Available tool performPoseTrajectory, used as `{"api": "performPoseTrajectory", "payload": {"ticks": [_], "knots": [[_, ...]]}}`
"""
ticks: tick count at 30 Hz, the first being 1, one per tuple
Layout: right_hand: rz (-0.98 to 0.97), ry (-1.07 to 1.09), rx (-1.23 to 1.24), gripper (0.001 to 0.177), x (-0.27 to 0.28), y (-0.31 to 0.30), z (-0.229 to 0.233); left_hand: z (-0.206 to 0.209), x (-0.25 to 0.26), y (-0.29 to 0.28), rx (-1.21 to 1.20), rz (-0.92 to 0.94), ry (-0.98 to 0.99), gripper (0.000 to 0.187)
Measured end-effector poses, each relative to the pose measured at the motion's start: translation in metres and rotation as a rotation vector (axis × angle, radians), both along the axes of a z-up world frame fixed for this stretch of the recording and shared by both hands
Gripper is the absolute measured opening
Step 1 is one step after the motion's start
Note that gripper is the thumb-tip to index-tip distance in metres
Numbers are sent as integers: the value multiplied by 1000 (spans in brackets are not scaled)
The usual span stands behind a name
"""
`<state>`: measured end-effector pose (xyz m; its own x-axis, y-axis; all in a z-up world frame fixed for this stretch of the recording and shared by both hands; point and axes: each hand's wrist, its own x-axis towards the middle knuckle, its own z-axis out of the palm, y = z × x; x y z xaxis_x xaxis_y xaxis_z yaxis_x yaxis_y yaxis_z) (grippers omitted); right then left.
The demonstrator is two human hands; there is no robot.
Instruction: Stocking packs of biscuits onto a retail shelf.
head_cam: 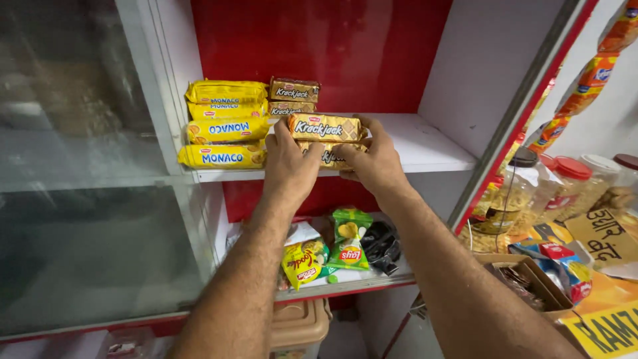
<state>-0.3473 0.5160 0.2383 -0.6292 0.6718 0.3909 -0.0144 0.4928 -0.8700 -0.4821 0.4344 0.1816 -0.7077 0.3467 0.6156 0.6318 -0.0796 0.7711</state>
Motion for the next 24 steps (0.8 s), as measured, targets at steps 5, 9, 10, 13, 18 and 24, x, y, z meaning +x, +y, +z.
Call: {"api": "performPoseTrajectory", "payload": {"ticks": [5,9,10,13,18,24], "knots": [[7,26,40,72,-21,27,-1,10,-17,14,-23,-36,22,94],[-55,25,218,73,-34,39,-6,15,-25,24,-122,-8,20,101],[-57,23,217,73,-35,38,-5,13,-24,25,-123,-11,18,101],[-143,-86,246,73,-40,36,-5,9,-26,29,-123,3,24,99],[-208,-96,153,56,-52,35,-7,6,-30,42,-191,124,-3,75],[-276,-219,27,49,-62,31,-2,16,-28,43,-195,115,-104,73]]}}
